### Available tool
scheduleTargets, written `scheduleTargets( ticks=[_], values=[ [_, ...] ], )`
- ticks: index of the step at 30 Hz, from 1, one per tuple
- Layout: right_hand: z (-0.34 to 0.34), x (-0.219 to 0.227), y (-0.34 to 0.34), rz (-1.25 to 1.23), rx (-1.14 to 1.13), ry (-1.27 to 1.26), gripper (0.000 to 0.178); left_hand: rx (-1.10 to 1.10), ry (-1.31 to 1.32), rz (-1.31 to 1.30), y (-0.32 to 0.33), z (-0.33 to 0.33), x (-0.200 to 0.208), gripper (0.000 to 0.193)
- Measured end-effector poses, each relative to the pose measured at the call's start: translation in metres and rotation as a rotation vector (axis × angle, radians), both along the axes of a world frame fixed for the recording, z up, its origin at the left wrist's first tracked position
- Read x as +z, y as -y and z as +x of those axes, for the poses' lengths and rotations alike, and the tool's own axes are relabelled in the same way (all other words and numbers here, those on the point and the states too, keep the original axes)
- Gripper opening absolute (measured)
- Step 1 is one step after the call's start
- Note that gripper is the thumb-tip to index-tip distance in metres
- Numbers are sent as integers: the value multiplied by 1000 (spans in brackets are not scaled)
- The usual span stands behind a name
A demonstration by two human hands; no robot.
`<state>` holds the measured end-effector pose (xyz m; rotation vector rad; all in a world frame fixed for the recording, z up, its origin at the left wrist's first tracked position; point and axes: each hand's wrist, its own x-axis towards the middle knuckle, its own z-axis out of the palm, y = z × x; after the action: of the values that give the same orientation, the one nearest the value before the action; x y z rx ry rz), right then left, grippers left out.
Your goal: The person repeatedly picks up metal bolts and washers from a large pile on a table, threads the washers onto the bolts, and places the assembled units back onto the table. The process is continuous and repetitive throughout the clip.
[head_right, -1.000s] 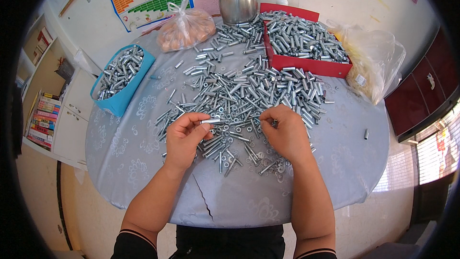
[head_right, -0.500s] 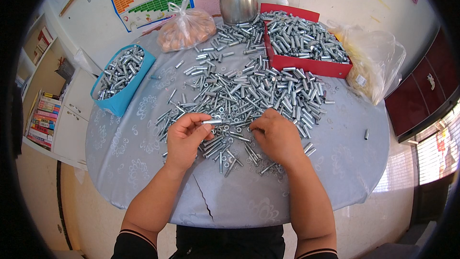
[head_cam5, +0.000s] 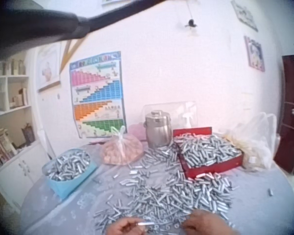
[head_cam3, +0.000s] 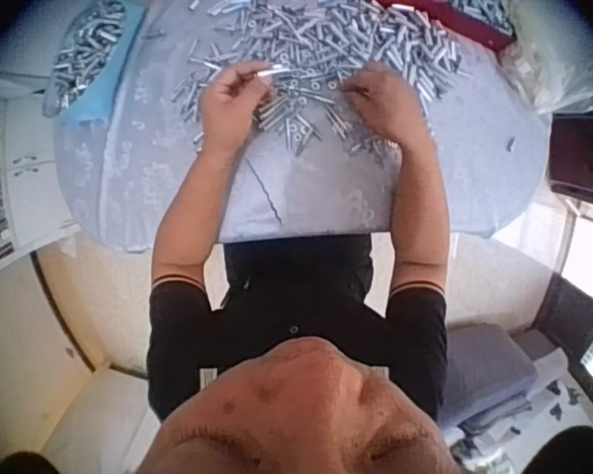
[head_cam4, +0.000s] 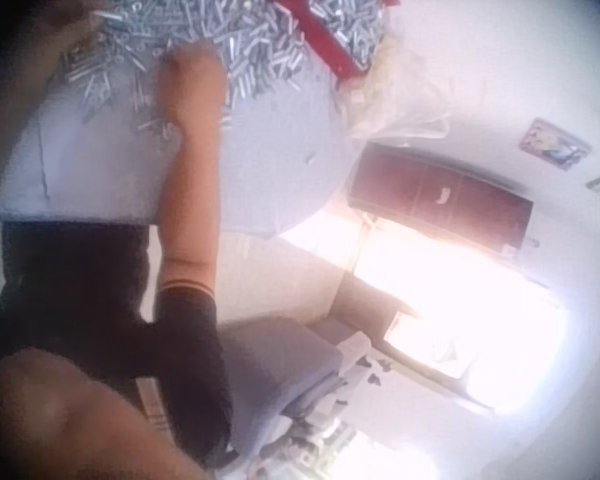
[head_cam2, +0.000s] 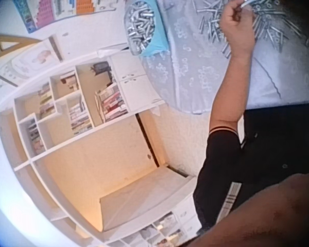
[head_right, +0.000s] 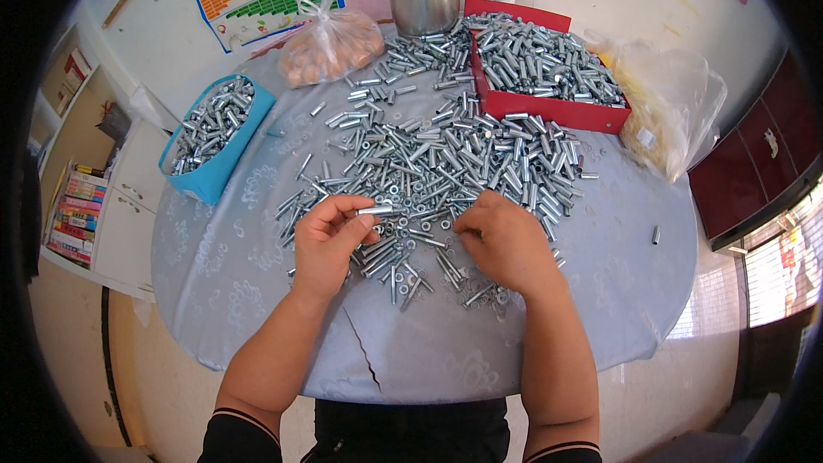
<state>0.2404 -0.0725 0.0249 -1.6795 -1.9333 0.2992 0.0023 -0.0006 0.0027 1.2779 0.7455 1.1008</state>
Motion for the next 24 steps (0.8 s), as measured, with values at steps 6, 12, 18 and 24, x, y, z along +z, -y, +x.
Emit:
scheduleTargets(
  ticks=[6, 12, 18, 24],
  values=[
    [13, 24, 16, -220, 65, 109, 11, 1, -2, -1, 0, 0, -3, 18],
    [11, 22, 20, -361, 136, 76, 12, -1, -19, 10, 1, 1, -2, 18],
    [10, 24, 21, -387, 180, 54, 20, -30, -26, 19, 0, -1, -3, 19],
    [4, 27, 24, -394, 184, 72, 25, -31, -16, 19, 1, 0, -3, 19]
  ],
)
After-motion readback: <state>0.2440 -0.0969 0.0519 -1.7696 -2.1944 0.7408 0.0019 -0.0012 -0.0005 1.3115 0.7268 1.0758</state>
